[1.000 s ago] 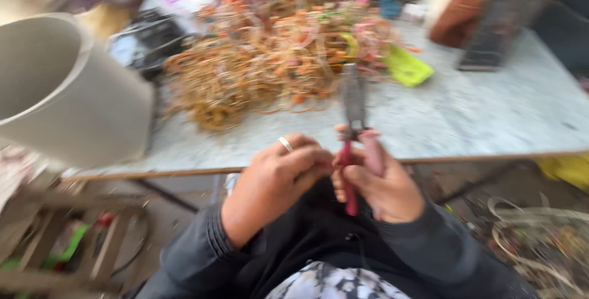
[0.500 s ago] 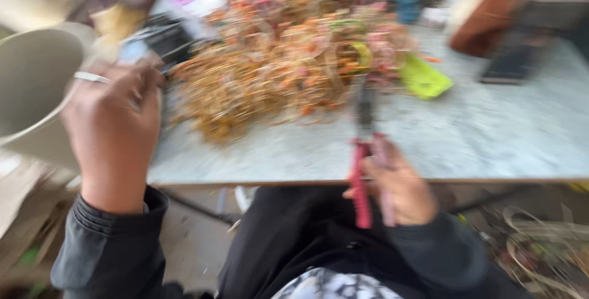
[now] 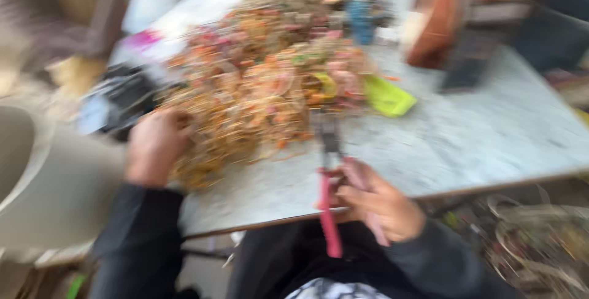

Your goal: The person untangles a large pile of multi-colored wire lights, selects individual strands, and uses pliers to cut and strip the ends. They repeatedly handle the wires, separate them, and prepare the ends for connection.

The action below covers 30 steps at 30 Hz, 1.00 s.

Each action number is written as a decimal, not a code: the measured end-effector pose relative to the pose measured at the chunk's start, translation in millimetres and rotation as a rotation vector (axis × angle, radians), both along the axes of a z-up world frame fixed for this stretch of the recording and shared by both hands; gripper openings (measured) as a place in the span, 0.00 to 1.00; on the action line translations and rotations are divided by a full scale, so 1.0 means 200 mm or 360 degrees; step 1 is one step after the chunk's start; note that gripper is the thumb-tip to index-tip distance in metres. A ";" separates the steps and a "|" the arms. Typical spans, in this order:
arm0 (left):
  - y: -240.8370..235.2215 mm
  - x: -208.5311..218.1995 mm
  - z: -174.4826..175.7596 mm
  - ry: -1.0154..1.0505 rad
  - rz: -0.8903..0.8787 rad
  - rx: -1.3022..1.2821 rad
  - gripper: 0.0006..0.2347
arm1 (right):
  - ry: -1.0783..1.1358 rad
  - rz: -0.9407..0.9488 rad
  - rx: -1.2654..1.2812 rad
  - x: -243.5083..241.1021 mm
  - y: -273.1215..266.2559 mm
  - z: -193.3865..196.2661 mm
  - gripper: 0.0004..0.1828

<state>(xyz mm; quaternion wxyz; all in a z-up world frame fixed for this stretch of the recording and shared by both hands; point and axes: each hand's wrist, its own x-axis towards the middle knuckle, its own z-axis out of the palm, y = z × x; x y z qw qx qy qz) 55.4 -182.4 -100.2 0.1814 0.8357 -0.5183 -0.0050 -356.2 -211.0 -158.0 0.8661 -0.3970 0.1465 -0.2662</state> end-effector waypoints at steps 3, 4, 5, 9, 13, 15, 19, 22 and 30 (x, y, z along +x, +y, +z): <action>-0.02 0.10 0.02 0.0121 -0.0138 -0.0232 0.11 | 0.0093 -0.0061 -0.0112 0.02 -0.02 0.03 0.25; -0.02 0.15 0.05 0.0504 -0.0272 -0.0374 0.11 | 0.0117 -0.0030 -0.0130 0.02 -0.03 0.05 0.24; -0.04 0.16 0.06 0.0888 -0.0438 -0.0518 0.10 | 0.0144 -0.0028 -0.0148 0.03 -0.04 0.07 0.24; -0.04 0.16 0.15 0.1686 -0.0808 -0.0762 0.08 | 0.0118 0.0173 -0.0182 0.14 -0.08 0.19 0.26; -0.10 0.02 0.16 0.2144 -0.0846 -0.0964 0.08 | 0.0149 0.0449 -0.0104 0.28 -0.14 0.36 0.28; -0.15 -0.07 0.14 0.2378 -0.0949 -0.1068 0.09 | 0.0204 0.0542 -0.0044 0.35 -0.19 0.42 0.28; -0.19 -0.18 0.09 0.2266 -0.0768 -0.1156 0.11 | 0.0347 0.0574 -0.0101 0.47 -0.25 0.48 0.27; -0.20 -0.19 0.05 0.1997 -0.0650 -0.1212 0.11 | 0.0459 0.0570 -0.0107 0.56 -0.29 0.46 0.28; -0.17 -0.20 0.03 0.1252 -0.0458 -0.1278 0.08 | 0.0634 0.0541 -0.0162 0.65 -0.36 0.40 0.36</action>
